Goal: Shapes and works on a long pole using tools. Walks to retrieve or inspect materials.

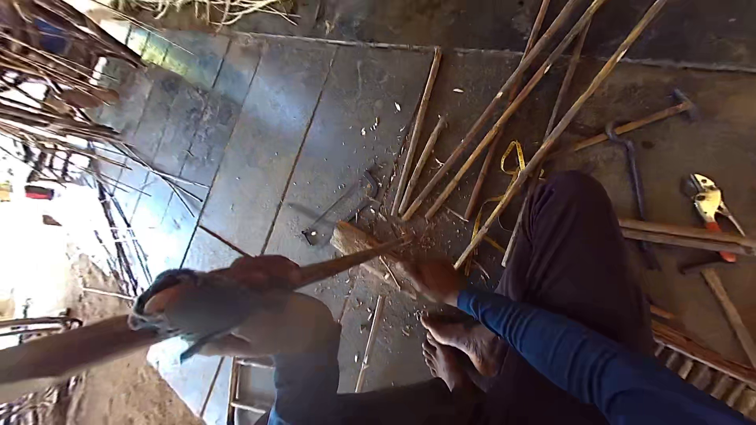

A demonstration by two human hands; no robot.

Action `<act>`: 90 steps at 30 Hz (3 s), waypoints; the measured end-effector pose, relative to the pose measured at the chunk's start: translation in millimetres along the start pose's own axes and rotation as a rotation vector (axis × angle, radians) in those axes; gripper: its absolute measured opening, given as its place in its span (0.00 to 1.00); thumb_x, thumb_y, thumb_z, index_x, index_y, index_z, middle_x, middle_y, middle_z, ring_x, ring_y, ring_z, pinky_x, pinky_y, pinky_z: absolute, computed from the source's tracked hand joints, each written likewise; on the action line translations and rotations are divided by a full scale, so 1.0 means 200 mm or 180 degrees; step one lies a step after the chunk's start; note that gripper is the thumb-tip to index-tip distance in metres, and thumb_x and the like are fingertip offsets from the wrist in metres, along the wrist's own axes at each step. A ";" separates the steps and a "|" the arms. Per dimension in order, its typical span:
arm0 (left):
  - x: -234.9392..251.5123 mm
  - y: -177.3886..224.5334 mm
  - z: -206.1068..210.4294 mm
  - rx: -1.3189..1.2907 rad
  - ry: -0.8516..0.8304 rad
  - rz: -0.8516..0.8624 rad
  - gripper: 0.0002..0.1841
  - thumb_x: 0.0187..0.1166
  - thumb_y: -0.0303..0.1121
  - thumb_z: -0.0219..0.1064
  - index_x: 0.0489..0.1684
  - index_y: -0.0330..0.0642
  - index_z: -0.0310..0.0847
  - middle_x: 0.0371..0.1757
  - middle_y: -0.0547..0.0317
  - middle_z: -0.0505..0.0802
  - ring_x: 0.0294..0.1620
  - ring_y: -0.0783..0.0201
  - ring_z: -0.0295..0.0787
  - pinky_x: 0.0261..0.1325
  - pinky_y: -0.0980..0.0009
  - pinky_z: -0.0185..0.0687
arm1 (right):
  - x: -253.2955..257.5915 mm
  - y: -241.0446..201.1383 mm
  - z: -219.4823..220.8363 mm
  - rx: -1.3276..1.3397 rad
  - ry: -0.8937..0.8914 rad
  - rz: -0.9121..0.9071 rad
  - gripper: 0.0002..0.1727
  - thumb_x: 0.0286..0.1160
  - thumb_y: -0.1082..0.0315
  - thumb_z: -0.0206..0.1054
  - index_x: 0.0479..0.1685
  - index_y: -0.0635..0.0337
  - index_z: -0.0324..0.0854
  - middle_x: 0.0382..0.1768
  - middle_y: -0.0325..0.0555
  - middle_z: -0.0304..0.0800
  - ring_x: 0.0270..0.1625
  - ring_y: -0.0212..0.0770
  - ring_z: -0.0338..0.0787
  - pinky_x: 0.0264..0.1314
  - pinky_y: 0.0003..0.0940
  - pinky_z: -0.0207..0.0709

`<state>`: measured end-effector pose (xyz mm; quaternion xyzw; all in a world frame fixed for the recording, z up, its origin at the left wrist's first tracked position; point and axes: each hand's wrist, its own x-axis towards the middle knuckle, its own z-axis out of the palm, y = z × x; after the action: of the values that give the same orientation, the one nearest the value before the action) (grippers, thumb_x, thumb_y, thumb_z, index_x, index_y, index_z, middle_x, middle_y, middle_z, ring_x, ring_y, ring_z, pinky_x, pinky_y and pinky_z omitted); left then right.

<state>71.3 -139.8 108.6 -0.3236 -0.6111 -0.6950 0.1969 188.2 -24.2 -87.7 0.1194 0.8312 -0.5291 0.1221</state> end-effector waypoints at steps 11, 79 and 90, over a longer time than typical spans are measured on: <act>0.04 0.00 0.03 -0.0008 0.0156 -0.0102 0.18 0.89 0.44 0.51 0.31 0.47 0.78 0.20 0.64 0.85 0.20 0.64 0.83 0.27 0.68 0.85 | 0.05 -0.05 -0.02 0.0041 0.0081 -0.0355 0.39 0.90 0.35 0.34 0.40 0.54 0.84 0.27 0.48 0.87 0.36 0.50 0.92 0.41 0.56 0.83; 0.39 0.69 -0.30 0.0519 -0.0455 0.0350 0.15 0.73 0.28 0.66 0.12 0.48 0.75 0.13 0.65 0.81 0.16 0.68 0.81 0.28 0.71 0.84 | -0.25 -0.20 -0.13 0.0048 0.0335 -0.1647 0.40 0.89 0.32 0.32 0.41 0.53 0.81 0.20 0.42 0.80 0.26 0.43 0.87 0.29 0.49 0.81; 0.36 0.74 0.02 0.0147 -0.0297 0.0127 0.15 0.75 0.25 0.62 0.14 0.47 0.74 0.14 0.66 0.79 0.15 0.70 0.79 0.26 0.76 0.81 | -0.18 -0.13 -0.17 0.0299 0.0042 -0.1178 0.38 0.93 0.39 0.38 0.46 0.62 0.87 0.33 0.55 0.90 0.42 0.53 0.91 0.53 0.55 0.82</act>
<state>119.8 -152.4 266.4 -0.3632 -0.6290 -0.6608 0.1895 211.5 -6.8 -40.2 -0.0265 0.8141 -0.5800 0.0116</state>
